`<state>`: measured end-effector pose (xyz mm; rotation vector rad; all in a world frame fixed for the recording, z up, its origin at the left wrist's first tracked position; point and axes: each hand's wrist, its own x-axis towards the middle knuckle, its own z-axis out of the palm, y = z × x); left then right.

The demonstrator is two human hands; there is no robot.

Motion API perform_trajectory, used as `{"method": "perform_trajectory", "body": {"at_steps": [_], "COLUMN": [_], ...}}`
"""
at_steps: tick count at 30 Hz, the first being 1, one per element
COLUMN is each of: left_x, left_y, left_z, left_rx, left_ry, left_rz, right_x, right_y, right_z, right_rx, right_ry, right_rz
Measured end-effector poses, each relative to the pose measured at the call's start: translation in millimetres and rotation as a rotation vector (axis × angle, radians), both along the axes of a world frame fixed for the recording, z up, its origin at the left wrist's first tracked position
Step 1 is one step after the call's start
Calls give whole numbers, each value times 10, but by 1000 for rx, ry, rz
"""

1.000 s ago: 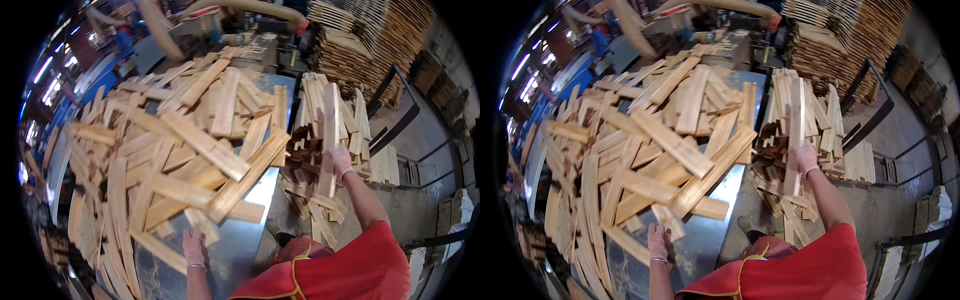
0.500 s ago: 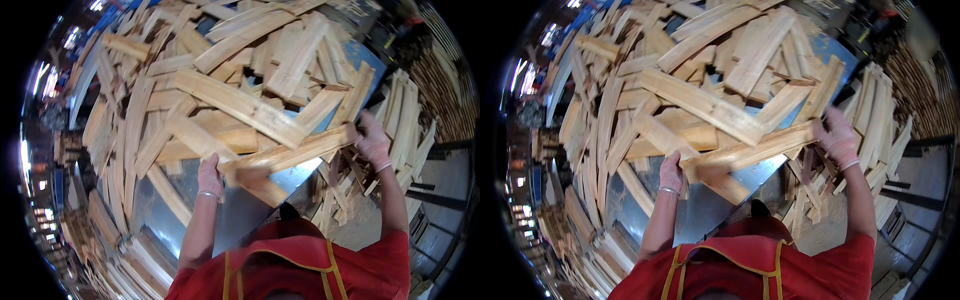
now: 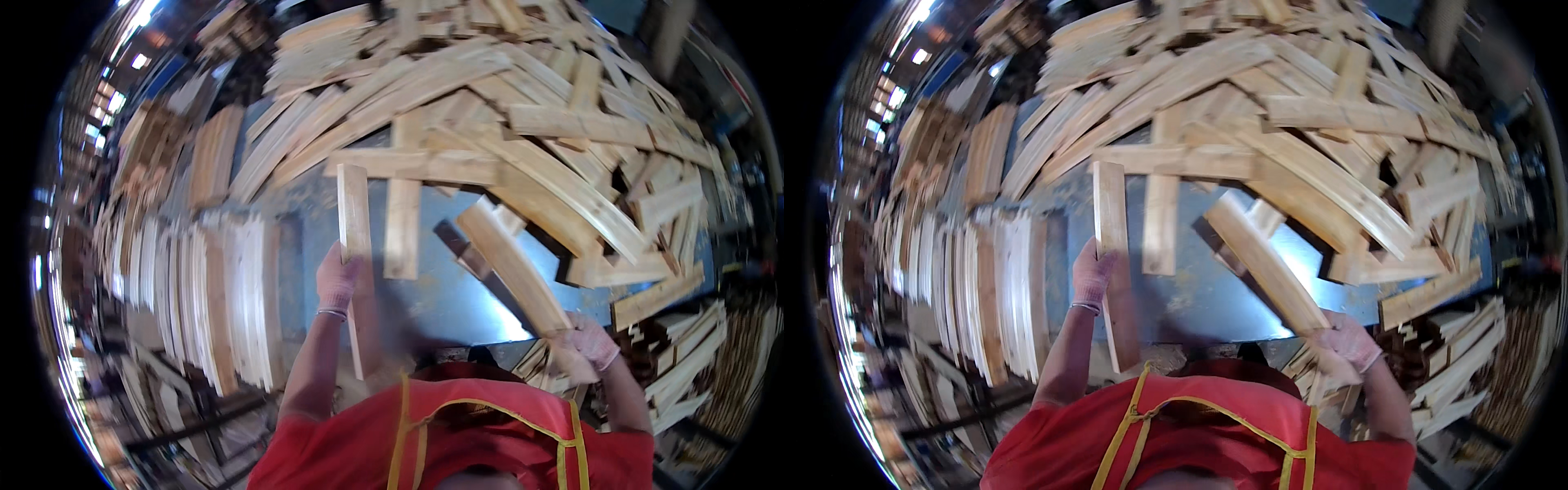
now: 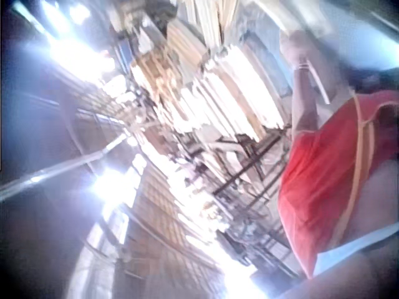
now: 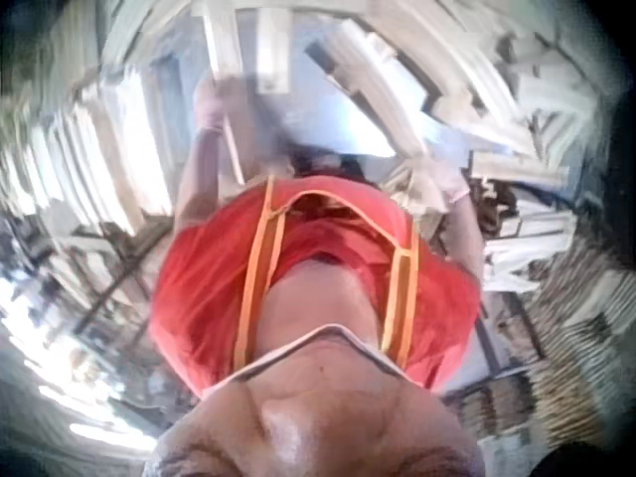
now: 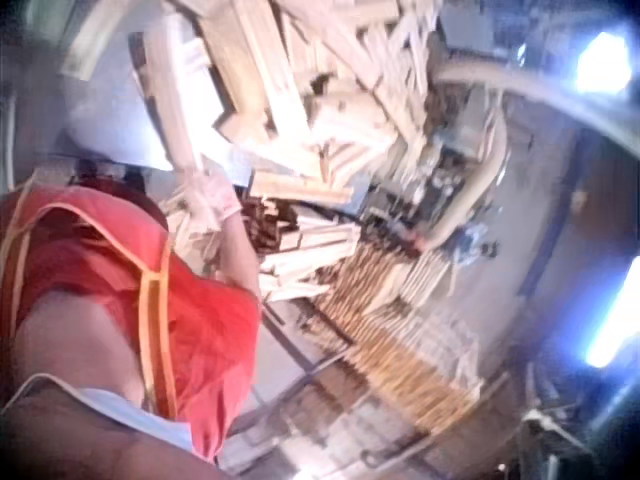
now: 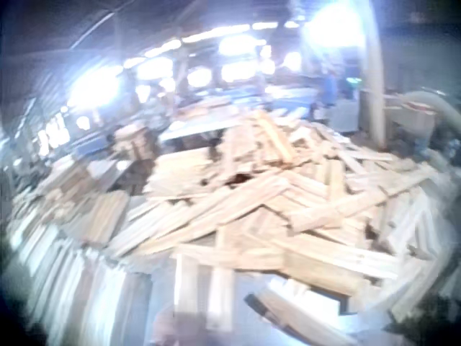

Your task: The person repeatedly picks up thin wooden planks from a large pile on a metal table and stacks them neatly on the left side. The person handles the planks one by one or in small groups, aligning them into a growing stack throughout the clip.

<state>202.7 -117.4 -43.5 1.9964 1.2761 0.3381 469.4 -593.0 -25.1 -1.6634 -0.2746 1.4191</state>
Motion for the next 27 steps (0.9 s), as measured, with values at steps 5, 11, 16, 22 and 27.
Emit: {"method": "perform_trajectory", "body": {"at_steps": [5, 11, 16, 22, 27], "left_x": [-1021, -2187, -1835, -1383, -1665], "left_y": [461, 1125, 618, -151, -18], "left_z": [0, -358, -247, -295, -535], "left_rx": [283, 801, 506, -762, -1271], "left_ry": [521, 791, 353, -365, -761], "left_rz": [109, 163, -93, -195, 240], "right_x": [-832, -1457, -1738, -1956, -428], "right_y": [1484, 2613, 3198, 3705, 4259], "right_z": [-115, -564, -727, -241, 301], "right_rx": [231, 393, 403, 381, 125], "right_ry": [309, 544, 537, 40, -997], "right_rz": [-176, -195, -262, 241, 481]}}
